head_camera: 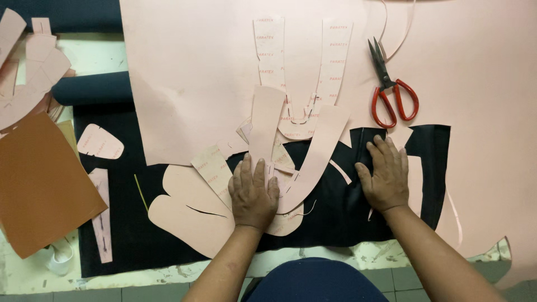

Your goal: The person marks a pink sheet with a pen, then uses red-handled scissors to cut along the marked lines, producing a U-shaped piece. The person flips the cut piece and continues trimming edges, then writes on the finished piece and places it with other cut pieces on the table.

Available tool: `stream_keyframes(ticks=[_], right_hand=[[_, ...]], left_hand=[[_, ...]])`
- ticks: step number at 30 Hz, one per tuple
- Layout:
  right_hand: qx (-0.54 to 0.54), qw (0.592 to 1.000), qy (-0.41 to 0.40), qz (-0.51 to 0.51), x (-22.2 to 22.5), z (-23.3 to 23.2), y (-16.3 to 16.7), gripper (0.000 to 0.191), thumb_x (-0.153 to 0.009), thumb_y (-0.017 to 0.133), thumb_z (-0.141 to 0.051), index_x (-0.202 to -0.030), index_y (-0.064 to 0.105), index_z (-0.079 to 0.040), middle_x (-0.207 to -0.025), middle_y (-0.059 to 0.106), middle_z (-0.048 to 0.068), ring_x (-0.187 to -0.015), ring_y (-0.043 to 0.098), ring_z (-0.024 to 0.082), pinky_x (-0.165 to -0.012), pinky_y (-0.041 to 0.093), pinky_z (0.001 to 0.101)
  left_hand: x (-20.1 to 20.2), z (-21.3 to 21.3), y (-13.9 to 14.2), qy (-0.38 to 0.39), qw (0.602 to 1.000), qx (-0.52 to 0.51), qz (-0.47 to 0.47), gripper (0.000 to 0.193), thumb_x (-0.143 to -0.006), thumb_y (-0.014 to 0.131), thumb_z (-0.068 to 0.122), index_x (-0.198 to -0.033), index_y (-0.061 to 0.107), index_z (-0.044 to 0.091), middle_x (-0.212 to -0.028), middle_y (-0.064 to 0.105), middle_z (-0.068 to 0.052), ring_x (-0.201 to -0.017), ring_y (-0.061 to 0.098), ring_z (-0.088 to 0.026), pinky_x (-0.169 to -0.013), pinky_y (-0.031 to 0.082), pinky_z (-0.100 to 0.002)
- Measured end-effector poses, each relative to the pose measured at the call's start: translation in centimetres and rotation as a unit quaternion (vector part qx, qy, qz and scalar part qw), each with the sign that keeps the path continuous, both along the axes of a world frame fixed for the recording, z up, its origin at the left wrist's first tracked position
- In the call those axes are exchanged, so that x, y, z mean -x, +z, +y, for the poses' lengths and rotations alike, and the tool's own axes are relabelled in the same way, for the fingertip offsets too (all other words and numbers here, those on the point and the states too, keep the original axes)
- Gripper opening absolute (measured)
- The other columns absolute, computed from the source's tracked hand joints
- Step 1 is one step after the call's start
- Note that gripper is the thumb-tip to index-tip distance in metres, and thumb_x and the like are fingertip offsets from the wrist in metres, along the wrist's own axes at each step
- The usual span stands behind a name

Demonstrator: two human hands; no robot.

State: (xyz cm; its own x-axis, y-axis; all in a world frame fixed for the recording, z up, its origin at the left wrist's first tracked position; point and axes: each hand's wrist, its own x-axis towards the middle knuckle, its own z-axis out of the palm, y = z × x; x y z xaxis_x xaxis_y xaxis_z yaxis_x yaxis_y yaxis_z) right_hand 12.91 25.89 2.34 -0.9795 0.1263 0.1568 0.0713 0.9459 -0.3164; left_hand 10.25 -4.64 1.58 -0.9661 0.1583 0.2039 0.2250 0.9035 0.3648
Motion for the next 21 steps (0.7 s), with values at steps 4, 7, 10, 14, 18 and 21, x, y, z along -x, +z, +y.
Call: stream_keyframes(ticks=[4,7,10,14,18,21], right_hand=[[-0.004,1.000,0.006,0.004,0.0,0.3,-0.2,0.059,-0.099,0.055,-0.041,-0.145,0.052,-0.005,-0.159,0.042,0.016,-0.153,0.028,0.035,-0.126,0.012,0.0566],[-0.001,1.000,0.013,0.015,-0.1,0.5,-0.2,0.059,-0.098,0.055,-0.041,-0.145,0.051,-0.005,-0.159,0.041,0.015,-0.154,0.028,0.035,-0.127,0.012,0.0570],[-0.005,1.000,0.020,0.018,-0.2,0.9,-0.2,0.061,-0.098,0.054,-0.041,-0.146,0.050,-0.005,-0.160,0.040,0.015,-0.154,0.026,0.036,-0.126,0.011,0.0573],[-0.019,0.999,0.033,0.006,-0.6,1.8,-0.4,0.065,-0.099,0.052,-0.043,-0.150,0.044,-0.003,-0.162,0.035,0.015,-0.155,0.021,0.035,-0.126,0.008,0.0566],[0.002,0.999,0.038,-0.024,-1.0,3.0,-1.1,0.066,-0.101,0.050,-0.045,-0.151,0.040,-0.002,-0.163,0.031,0.016,-0.156,0.017,0.034,-0.126,0.003,0.0564],[0.006,0.999,0.046,-0.012,-1.5,3.5,-1.3,0.066,-0.101,0.050,-0.046,-0.149,0.041,-0.002,-0.162,0.032,0.017,-0.157,0.017,0.035,-0.126,0.002,0.0567]], left_hand=[[0.0,0.1,0.1,0.002,1.000,-0.005,0.005,0.057,-0.092,0.061,0.037,-0.139,0.057,0.005,-0.153,0.042,-0.022,-0.139,0.039,-0.038,-0.112,0.032,-0.054],[-0.3,0.3,0.5,0.008,1.000,-0.014,0.017,0.057,-0.092,0.062,0.038,-0.138,0.057,0.005,-0.152,0.043,-0.021,-0.139,0.040,-0.037,-0.112,0.033,-0.054],[-0.2,0.6,1.0,0.015,1.000,-0.012,0.018,0.058,-0.090,0.063,0.038,-0.138,0.056,0.007,-0.152,0.043,-0.020,-0.138,0.041,-0.037,-0.112,0.033,-0.054],[-0.5,1.3,1.5,0.023,1.000,-0.013,0.011,0.058,-0.089,0.063,0.038,-0.139,0.056,0.009,-0.154,0.043,-0.017,-0.140,0.040,-0.036,-0.114,0.033,-0.053],[-1.0,2.2,1.0,0.039,0.999,-0.002,0.000,0.059,-0.088,0.063,0.038,-0.139,0.056,0.010,-0.153,0.043,-0.015,-0.140,0.040,-0.034,-0.114,0.032,-0.052],[-1.4,2.7,0.6,0.048,0.999,0.005,-0.001,0.060,-0.087,0.062,0.038,-0.140,0.055,0.010,-0.154,0.043,-0.014,-0.140,0.040,-0.033,-0.115,0.032,-0.051]])
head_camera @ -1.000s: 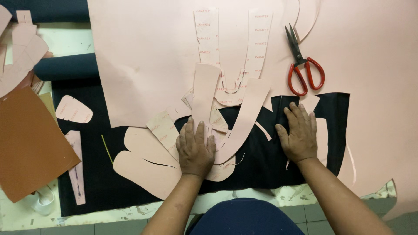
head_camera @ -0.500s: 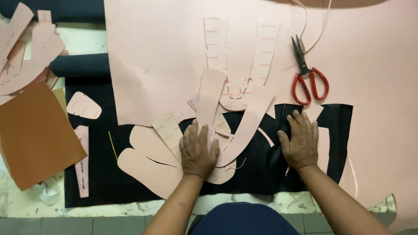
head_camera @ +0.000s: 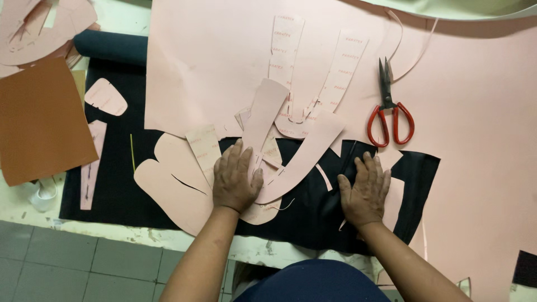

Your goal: The person marks a pink sheet with a pen, then uses red-handled scissors to cut along the marked lines, producing a U-shaped piece. The person flips the cut piece and continues trimming edges, then writes on the finished piece and places it with other cut pieces on the table.

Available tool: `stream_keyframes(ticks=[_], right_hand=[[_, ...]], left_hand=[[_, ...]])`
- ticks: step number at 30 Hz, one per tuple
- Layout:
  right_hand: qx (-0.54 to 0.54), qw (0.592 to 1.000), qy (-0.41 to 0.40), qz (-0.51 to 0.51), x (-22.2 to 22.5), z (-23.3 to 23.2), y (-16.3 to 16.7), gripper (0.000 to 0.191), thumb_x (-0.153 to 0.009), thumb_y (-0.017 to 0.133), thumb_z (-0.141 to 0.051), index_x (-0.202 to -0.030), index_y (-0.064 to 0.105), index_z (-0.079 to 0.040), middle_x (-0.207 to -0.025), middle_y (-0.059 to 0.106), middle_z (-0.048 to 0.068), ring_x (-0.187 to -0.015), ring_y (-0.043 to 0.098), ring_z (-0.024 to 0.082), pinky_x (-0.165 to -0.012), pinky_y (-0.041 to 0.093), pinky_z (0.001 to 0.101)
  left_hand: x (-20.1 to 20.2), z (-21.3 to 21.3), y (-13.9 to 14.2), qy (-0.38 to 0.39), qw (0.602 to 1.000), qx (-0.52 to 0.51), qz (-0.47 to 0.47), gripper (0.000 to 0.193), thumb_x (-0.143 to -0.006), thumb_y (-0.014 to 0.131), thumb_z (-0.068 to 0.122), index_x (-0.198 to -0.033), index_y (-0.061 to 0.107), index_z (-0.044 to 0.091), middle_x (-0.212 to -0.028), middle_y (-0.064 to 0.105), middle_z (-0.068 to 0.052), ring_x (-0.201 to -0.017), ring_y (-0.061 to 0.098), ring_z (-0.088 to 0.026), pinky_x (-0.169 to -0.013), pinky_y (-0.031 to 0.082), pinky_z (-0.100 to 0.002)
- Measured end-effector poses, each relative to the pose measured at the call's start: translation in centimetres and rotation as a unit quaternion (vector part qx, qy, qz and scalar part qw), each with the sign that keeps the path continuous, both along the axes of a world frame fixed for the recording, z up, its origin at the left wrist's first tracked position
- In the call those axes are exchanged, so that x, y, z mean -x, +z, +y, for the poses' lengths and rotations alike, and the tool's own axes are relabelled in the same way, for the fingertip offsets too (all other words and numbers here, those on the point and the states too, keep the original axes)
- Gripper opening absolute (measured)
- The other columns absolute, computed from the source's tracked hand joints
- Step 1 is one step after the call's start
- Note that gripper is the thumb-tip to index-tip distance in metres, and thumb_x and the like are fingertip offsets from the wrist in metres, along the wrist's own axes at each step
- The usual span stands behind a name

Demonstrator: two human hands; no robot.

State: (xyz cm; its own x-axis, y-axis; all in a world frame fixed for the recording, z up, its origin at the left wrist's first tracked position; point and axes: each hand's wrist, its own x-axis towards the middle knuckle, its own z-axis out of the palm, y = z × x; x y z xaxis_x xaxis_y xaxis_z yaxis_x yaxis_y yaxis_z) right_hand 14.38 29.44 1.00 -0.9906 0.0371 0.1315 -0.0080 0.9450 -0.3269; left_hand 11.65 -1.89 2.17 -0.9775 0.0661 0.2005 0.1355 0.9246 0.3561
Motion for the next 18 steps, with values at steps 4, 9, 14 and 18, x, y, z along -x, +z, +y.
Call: stream_keyframes(ticks=[4,9,14,18], right_hand=[[0.004,1.000,0.011,0.010,-0.4,0.2,0.5,0.064,-0.100,0.051,-0.046,-0.147,0.043,-0.003,-0.160,0.033,0.017,-0.155,0.019,0.036,-0.126,0.004,0.0575],[-0.015,0.999,0.002,0.028,-0.5,-0.3,0.9,0.063,-0.100,0.051,-0.047,-0.147,0.044,-0.005,-0.159,0.036,0.016,-0.154,0.023,0.035,-0.126,0.006,0.0582],[0.013,0.999,0.001,0.045,-0.7,-1.2,1.2,0.058,-0.099,0.056,-0.043,-0.142,0.053,-0.004,-0.156,0.042,0.016,-0.152,0.028,0.036,-0.125,0.010,0.0592],[0.028,0.999,-0.015,0.031,-0.4,-2.6,3.2,0.052,-0.098,0.062,-0.042,-0.135,0.061,-0.005,-0.151,0.051,0.016,-0.148,0.034,0.036,-0.122,0.010,0.0609]], left_hand=[[-0.3,0.2,0.4,0.004,1.000,0.007,0.004,0.059,-0.087,0.062,0.037,-0.139,0.055,0.010,-0.154,0.043,-0.013,-0.141,0.040,-0.033,-0.116,0.032,-0.050],[-0.4,-0.1,0.9,-0.010,1.000,0.001,0.025,0.058,-0.089,0.062,0.036,-0.139,0.055,0.008,-0.154,0.043,-0.016,-0.140,0.041,-0.035,-0.115,0.033,-0.051],[-0.9,-1.4,-0.1,-0.028,0.998,-0.026,0.052,0.055,-0.092,0.063,0.034,-0.138,0.056,0.006,-0.154,0.042,-0.017,-0.137,0.044,-0.037,-0.115,0.033,-0.052],[-1.6,-2.2,-0.6,-0.044,0.995,-0.035,0.087,0.054,-0.092,0.067,0.031,-0.138,0.054,0.008,-0.155,0.040,-0.020,-0.131,0.048,-0.036,-0.112,0.035,-0.052]])
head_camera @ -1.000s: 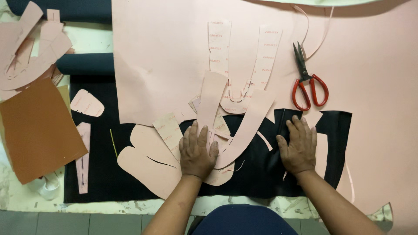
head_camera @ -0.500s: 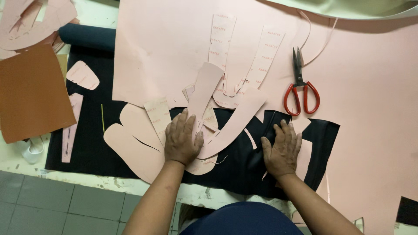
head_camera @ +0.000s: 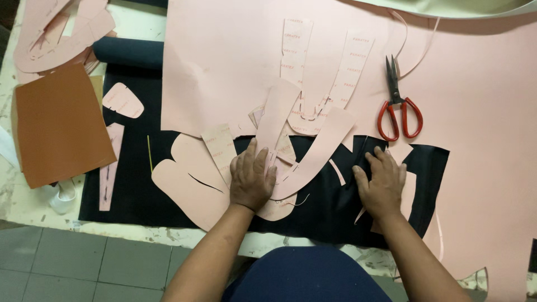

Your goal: The person marks a pink sheet with a pen, then uses red-handled scissors to cut along the marked lines, producing a U-shaped piece. The person flips the cut piece and continues trimming edges, then writes on the finished piece and places it with other cut pieces on the table.

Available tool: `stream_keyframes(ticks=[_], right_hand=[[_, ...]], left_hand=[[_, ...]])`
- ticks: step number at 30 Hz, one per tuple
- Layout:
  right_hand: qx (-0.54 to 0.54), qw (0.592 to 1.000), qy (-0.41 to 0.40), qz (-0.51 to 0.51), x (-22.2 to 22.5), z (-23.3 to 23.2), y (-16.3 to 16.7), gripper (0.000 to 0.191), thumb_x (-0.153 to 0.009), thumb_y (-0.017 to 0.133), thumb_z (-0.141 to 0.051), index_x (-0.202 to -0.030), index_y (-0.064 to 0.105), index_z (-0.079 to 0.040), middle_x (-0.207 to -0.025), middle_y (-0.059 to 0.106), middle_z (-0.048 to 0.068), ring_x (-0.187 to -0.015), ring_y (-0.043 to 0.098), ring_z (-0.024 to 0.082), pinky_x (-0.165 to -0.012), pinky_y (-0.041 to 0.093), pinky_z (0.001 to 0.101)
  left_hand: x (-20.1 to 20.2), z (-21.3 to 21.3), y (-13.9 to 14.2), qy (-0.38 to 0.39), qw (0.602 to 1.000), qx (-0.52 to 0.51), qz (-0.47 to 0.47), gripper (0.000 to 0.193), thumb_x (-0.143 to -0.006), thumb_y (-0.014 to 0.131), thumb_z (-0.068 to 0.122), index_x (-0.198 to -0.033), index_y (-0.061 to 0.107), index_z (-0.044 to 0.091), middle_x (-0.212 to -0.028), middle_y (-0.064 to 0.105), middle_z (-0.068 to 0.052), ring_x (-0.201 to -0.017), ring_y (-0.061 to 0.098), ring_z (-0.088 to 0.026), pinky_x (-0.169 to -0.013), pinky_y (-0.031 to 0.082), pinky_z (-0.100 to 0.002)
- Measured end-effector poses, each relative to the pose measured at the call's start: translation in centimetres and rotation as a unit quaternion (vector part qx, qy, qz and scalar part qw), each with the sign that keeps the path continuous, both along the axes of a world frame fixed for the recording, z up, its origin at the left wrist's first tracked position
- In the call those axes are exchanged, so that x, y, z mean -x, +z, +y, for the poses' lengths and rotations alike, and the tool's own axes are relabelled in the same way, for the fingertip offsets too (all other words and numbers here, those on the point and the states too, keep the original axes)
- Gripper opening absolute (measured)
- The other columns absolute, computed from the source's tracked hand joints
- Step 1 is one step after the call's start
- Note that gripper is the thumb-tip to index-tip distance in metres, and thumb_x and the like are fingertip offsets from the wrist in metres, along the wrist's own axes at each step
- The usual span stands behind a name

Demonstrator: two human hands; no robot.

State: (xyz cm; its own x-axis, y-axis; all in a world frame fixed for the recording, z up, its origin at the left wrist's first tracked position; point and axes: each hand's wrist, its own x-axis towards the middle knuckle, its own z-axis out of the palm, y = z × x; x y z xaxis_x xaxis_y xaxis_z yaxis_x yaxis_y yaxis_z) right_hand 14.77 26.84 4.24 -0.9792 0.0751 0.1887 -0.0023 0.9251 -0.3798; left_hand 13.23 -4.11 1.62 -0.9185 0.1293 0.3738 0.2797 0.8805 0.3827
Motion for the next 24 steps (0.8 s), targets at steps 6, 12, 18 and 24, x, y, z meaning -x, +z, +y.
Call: stream_keyframes(ticks=[6,12,18,24], right_hand=[[0.166,0.980,-0.071,-0.082,-1.3,-3.9,3.5,0.052,-0.092,0.070,-0.031,-0.136,0.060,-0.007,-0.117,0.065,0.013,-0.094,0.066,0.027,-0.085,0.056,0.0385],[0.536,0.804,-0.163,-0.200,0.8,-5.6,4.1,0.053,-0.091,0.068,-0.029,-0.132,0.049,-0.001,-0.104,0.068,0.009,-0.079,0.067,0.014,-0.064,0.052,0.0276],[0.694,0.692,-0.103,-0.169,0.0,-4.3,6.4,0.020,-0.101,0.069,-0.022,-0.101,0.060,-0.005,-0.082,0.066,0.006,-0.065,0.058,0.013,-0.060,0.046,0.0259],[0.757,0.610,-0.142,-0.185,-1.5,-6.2,8.9,0.020,-0.095,0.062,-0.019,-0.102,0.068,-0.001,-0.085,0.072,0.007,-0.077,0.071,0.017,-0.066,0.052,0.0300]], left_hand=[[-1.0,-0.9,1.0,-0.058,0.991,-0.105,0.067,0.067,-0.089,0.074,0.014,-0.148,0.041,0.012,-0.152,0.039,-0.021,-0.128,0.052,-0.039,-0.105,0.050,-0.050],[-1.3,-0.2,5.5,-0.087,0.964,-0.252,0.014,0.072,-0.087,0.070,0.003,-0.148,0.037,0.023,-0.149,0.035,-0.020,-0.124,0.058,-0.033,-0.097,0.065,-0.039],[-2.3,-0.9,12.0,-0.092,0.891,-0.438,-0.076,0.080,-0.084,0.074,0.010,-0.149,0.028,0.016,-0.150,0.035,-0.020,-0.132,0.055,-0.040,-0.102,0.061,-0.046],[-3.0,1.1,13.4,-0.079,0.511,-0.815,-0.260,0.063,-0.095,0.070,0.022,-0.143,0.033,0.005,-0.134,0.055,-0.021,-0.120,0.064,-0.031,-0.101,0.060,-0.043]])
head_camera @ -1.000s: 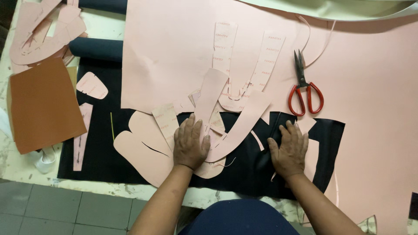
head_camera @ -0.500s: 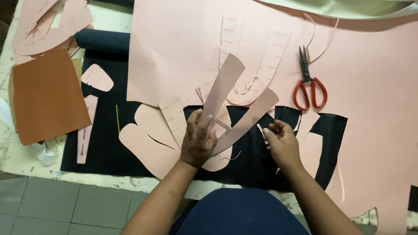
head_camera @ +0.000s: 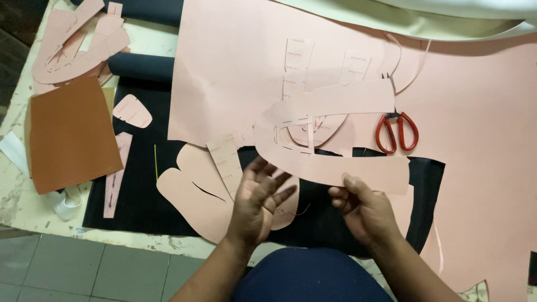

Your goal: The person marks a pink sheet with a pen, then uses red-handled scissors to cut along the marked lines, producing a U-shaped piece. The person flips the cut piece and continues trimming edges, then writes on the finished piece and places it with other cut pieces on the table.

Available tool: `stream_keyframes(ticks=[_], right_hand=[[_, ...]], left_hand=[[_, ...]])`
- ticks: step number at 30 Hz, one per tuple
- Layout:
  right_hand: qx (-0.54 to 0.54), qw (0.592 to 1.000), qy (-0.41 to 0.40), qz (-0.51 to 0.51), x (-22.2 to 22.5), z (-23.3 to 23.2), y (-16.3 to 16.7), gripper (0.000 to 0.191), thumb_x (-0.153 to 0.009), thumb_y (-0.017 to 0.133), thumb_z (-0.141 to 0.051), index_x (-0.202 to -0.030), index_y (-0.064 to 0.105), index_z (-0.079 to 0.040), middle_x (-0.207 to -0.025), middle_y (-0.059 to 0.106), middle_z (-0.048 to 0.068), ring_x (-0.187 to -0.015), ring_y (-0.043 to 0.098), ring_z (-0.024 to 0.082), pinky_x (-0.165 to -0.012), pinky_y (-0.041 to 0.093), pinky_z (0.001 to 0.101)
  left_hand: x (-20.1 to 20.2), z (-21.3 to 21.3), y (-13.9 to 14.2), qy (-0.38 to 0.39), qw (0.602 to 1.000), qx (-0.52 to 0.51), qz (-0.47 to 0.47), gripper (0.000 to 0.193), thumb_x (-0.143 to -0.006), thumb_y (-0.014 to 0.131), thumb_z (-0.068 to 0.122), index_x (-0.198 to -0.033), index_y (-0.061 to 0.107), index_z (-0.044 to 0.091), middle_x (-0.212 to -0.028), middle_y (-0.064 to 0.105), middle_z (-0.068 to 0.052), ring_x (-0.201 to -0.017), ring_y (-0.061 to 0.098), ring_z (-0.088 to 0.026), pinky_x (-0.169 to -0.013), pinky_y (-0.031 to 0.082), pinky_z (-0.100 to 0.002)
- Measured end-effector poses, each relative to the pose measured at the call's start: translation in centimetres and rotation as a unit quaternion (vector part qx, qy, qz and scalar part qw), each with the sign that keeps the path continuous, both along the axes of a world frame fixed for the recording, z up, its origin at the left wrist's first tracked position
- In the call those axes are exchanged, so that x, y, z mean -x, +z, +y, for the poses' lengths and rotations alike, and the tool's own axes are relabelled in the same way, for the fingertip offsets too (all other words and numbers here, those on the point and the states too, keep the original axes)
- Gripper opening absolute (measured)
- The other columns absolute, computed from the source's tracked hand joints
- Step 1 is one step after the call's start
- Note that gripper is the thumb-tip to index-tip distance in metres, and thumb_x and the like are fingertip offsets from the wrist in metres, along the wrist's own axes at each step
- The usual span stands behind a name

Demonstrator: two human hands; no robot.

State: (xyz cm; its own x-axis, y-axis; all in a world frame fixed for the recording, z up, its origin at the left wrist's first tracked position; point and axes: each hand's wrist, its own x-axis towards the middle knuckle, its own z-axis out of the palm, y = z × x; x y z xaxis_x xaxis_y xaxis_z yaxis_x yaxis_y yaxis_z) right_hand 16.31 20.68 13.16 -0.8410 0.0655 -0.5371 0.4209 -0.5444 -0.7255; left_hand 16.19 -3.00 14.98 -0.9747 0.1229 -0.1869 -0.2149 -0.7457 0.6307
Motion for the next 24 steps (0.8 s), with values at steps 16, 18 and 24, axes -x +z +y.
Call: stream_keyframes(ticks=[16,18,24], right_hand=[[-0.688,0.712,0.116,0.085,1.9,8.4,-4.4,0.043,-0.089,0.071,-0.026,-0.124,0.066,-0.002,-0.118,0.066,0.017,-0.103,0.067,0.031,-0.091,0.052,0.0422],[-0.740,0.645,0.080,0.175,3.6,9.7,-5.2,0.041,-0.091,0.070,-0.024,-0.125,0.066,0.000,-0.120,0.065,0.019,-0.110,0.063,0.036,-0.098,0.049,0.0450],[-0.780,0.608,0.102,0.106,10.5,11.1,-3.9,0.049,-0.100,0.071,-0.032,-0.134,0.064,0.003,-0.120,0.065,0.024,-0.113,0.061,0.040,-0.099,0.048,0.0496]], left_hand=[[0.3,-4.3,1.1,0.172,0.961,0.214,0.033,0.017,-0.099,0.060,0.004,-0.115,0.062,-0.002,-0.104,0.072,-0.015,-0.097,0.072,-0.020,-0.094,0.061,-0.034],[0.4,-3.9,1.1,0.174,0.970,0.169,0.007,0.017,-0.099,0.059,0.005,-0.115,0.062,-0.001,-0.102,0.072,-0.013,-0.093,0.072,-0.019,-0.090,0.061,-0.034],[0.9,-2.6,1.6,0.152,0.975,0.163,0.001,0.015,-0.104,0.059,0.007,-0.113,0.062,-0.005,-0.099,0.071,-0.015,-0.087,0.070,-0.019,-0.085,0.061,-0.035]])
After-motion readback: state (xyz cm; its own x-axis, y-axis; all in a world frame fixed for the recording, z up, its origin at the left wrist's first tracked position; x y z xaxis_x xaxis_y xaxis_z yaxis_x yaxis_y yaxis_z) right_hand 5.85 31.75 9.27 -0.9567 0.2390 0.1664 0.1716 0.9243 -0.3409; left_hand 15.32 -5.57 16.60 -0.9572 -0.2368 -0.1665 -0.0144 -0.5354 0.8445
